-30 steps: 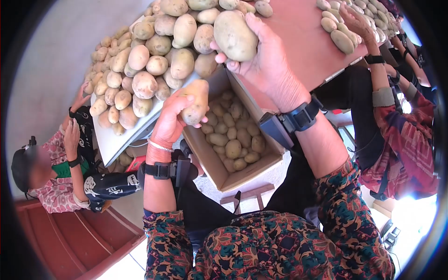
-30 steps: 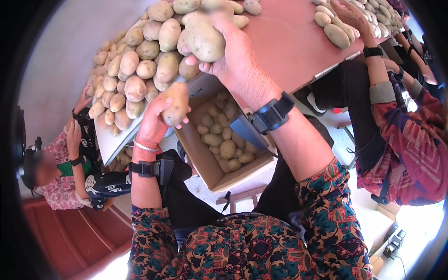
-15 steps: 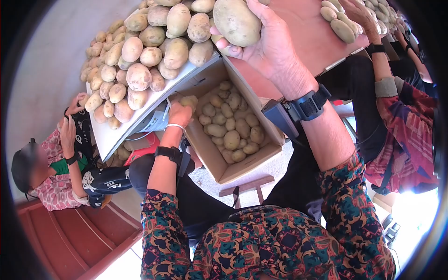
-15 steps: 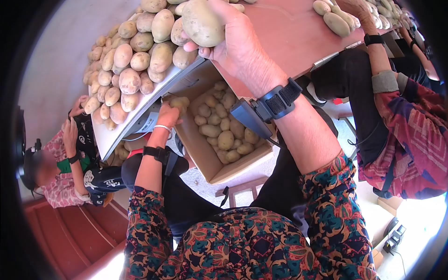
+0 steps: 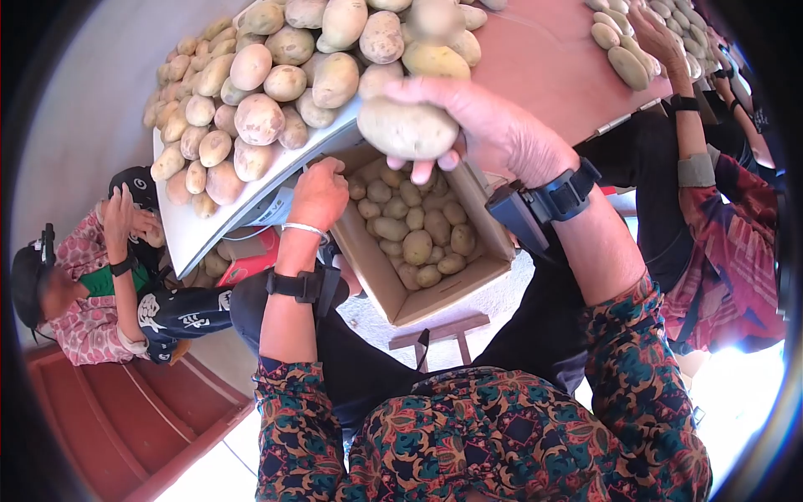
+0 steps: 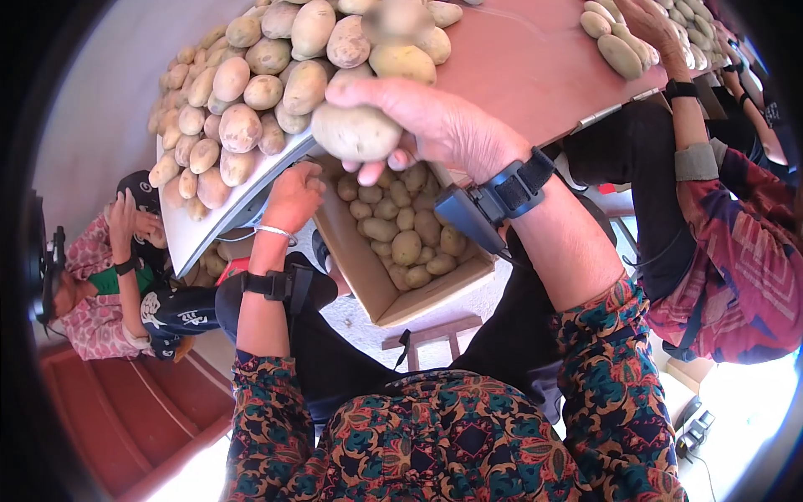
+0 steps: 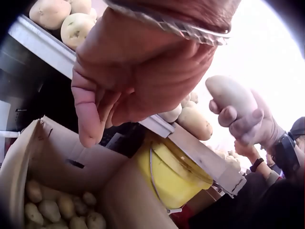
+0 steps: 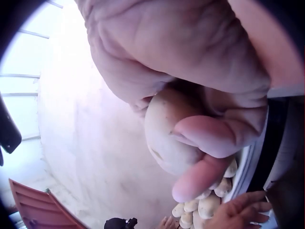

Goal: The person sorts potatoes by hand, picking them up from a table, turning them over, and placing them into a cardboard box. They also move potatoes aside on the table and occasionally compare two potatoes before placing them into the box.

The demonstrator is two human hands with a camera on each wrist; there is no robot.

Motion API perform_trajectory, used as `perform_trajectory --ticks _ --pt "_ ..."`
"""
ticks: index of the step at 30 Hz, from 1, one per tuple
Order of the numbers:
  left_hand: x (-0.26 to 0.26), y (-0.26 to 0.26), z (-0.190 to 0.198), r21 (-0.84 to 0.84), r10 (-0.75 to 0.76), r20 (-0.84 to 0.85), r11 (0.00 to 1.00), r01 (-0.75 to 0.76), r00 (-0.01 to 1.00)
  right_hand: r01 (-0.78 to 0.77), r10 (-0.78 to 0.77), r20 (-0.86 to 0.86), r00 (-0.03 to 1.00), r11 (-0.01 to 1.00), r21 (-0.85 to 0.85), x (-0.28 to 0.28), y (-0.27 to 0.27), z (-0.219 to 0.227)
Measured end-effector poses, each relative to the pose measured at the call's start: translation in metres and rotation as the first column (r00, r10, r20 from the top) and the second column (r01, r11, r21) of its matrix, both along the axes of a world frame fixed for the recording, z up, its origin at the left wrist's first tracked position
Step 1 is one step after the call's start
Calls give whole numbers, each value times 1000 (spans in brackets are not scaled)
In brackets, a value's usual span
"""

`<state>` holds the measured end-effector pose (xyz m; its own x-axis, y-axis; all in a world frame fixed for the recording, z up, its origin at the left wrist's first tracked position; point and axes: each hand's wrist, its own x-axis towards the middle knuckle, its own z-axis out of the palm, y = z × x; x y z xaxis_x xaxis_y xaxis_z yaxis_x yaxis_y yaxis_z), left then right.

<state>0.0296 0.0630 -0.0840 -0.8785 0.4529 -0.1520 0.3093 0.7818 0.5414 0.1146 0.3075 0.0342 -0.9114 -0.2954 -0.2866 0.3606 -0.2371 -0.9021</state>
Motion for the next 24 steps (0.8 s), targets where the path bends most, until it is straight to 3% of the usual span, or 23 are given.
perform_trajectory --ticks 1,3,8,11,15,18,21,22,23,24 --pt "3 -1 6 6 7 3 1000 -7 1000 -72 70 63 996 997 23 -5 -2 -10" --pt "8 -5 18 -89 -103 -209 992 86 973 -78 73 141 987 996 31 -8 -11 -28" --pt "16 -8 36 -130 -122 -205 987 97 971 -32 -48 361 931 977 211 -22 -31 -63" --pt "23 -4 44 -82 -104 -158 992 92 982 9 -151 395 906 941 338 -30 -42 -73" --pt "24 -2 53 -11 -52 -172 999 51 984 9 -161 376 912 927 375 -29 -48 -63" --pt "23 -5 57 112 6 -235 994 21 972 157 -292 202 935 850 502 -31 -52 -61" --pt "25 -9 65 216 66 -242 976 -12 968 245 -279 -42 959 748 617 -30 -49 -34" --pt "26 -11 68 259 94 -189 965 -43 977 319 -281 -164 946 704 635 -29 -50 -27" --pt "27 -13 69 277 110 -203 960 -51 973 453 -372 -260 891 716 530 -30 -51 -26" --pt "28 -16 70 290 113 -200 956 -52 973 453 -368 -264 892 709 541 -33 -51 -24"
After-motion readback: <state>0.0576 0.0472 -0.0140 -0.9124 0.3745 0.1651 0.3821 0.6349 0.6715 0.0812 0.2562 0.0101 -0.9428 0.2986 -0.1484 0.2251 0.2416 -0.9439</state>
